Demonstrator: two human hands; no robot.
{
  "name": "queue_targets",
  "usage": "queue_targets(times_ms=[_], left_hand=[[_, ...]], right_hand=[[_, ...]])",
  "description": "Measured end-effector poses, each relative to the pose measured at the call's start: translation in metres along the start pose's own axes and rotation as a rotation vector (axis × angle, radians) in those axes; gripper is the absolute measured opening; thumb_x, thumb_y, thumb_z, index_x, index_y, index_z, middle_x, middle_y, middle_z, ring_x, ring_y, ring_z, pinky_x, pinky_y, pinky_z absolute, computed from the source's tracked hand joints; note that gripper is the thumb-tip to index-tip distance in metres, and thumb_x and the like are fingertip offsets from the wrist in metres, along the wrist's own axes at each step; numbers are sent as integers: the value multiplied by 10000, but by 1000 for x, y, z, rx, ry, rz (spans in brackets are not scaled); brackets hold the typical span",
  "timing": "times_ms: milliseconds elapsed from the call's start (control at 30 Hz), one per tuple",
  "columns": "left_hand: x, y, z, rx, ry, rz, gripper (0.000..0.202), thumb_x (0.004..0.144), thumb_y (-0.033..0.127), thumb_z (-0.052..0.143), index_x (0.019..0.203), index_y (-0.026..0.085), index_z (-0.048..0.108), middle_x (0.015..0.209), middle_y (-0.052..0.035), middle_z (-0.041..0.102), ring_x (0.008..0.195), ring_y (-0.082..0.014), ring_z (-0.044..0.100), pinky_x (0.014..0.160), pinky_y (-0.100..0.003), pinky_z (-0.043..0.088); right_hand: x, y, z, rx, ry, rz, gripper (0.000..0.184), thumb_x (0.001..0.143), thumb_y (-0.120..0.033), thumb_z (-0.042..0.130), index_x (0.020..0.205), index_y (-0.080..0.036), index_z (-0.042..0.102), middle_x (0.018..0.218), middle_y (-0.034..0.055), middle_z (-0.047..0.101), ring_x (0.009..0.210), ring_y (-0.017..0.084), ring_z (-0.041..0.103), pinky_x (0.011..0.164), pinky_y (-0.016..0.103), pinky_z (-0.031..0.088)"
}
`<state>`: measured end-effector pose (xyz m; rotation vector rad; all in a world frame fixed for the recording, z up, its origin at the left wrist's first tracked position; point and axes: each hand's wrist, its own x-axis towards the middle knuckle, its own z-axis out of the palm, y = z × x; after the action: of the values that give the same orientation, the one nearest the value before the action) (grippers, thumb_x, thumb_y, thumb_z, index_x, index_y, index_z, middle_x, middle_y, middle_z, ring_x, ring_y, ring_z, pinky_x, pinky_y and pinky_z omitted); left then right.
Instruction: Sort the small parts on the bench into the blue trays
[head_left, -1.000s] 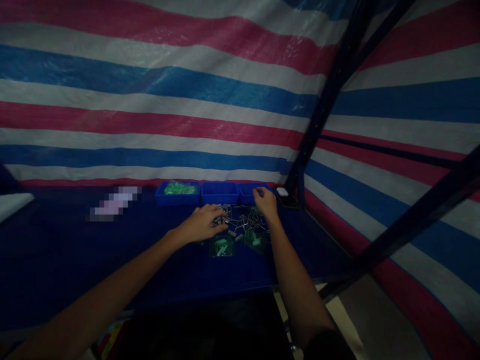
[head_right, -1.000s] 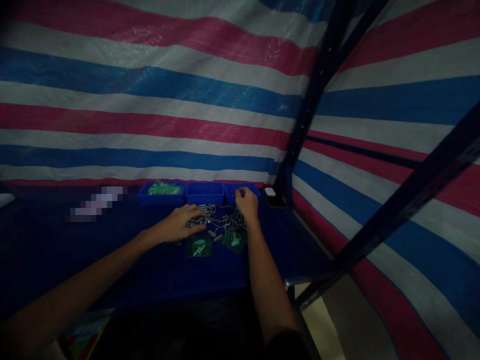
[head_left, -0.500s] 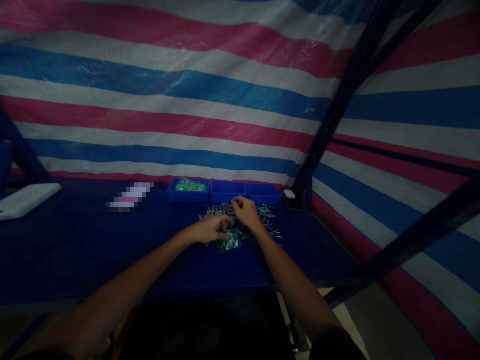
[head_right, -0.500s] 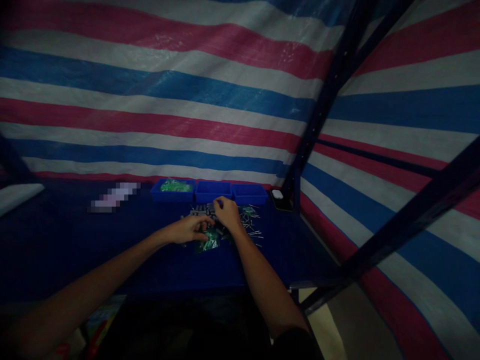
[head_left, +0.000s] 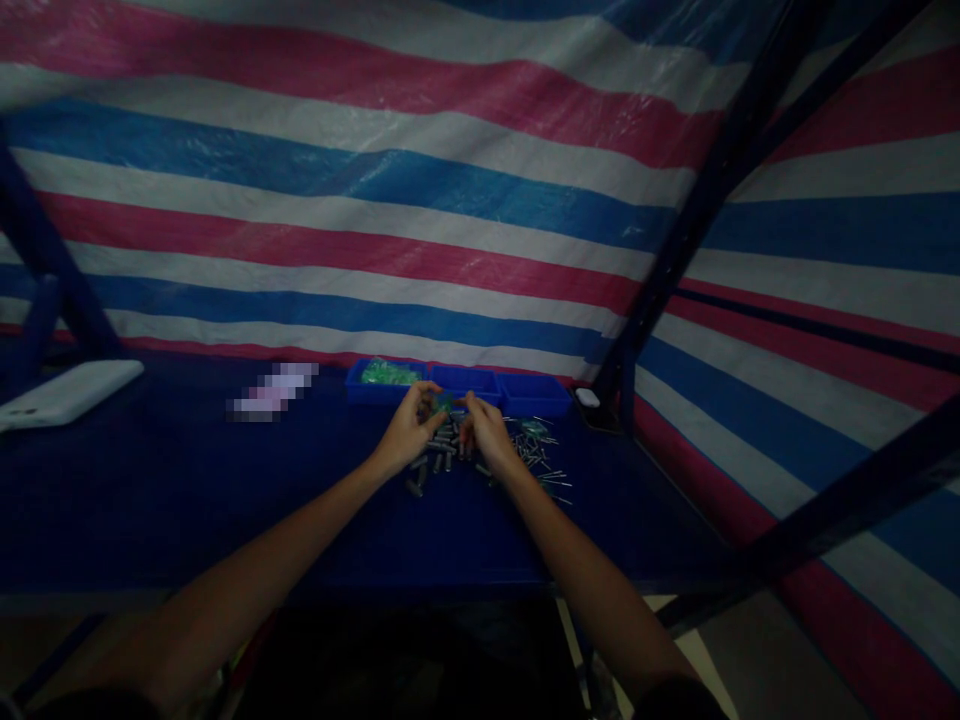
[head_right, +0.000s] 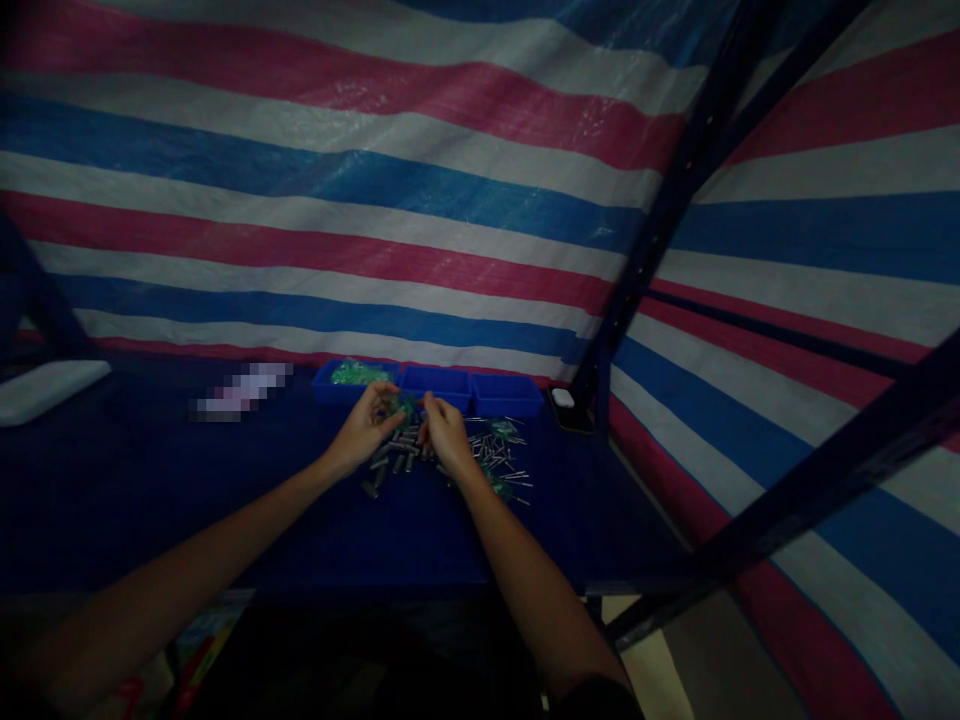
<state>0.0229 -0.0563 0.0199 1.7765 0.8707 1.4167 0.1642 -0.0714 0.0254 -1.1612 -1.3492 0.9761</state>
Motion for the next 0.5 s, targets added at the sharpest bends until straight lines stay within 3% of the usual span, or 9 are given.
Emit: queue_targets(times_ms=[100,167,267,333,500], left_hand=[[-2,2,3,70,-20,45,289,690,130,550,964,180,472,853,0,526,830,-138,511,726,-256,394],[-4,4,4,118,-90,95,200,696,104,528,886,167,523,838,-8,544,832,-144,521,764,-280,397],[-4,7,2,201,-166,181,152,697,64,492,757,163,590,788,-9,539,807,-145,527,781,-297,406],[-4,7,0,255,-144,223,197,680,41,488,718,172,630,834,-18,522,860,-155,519,823,-315,401],[-2,-2,-1,406,-6,178,246,668,42,518,691,219,686,1070,-24,436,1051,-199,418,979,-394,308]], right_hand=[[0,-2,-1,269,-11,167,502,756,-609,421,912,-150,554,446,-35,515,353,99,460,394,210,364],[1,-3,-4,363,-17,202,444,721,-570,505,863,-153,554,477,-28,535,383,101,493,427,220,403],[2,-2,-5,385,18,141,312,622,-443,651,700,-162,542,477,-52,511,399,84,489,438,206,391],[3,0,-4,409,69,59,261,562,-341,694,639,-171,513,478,-75,493,407,66,467,440,191,367],[9,7,-1,413,146,-65,316,558,-229,649,865,-189,584,525,-89,534,471,78,477,510,210,382]])
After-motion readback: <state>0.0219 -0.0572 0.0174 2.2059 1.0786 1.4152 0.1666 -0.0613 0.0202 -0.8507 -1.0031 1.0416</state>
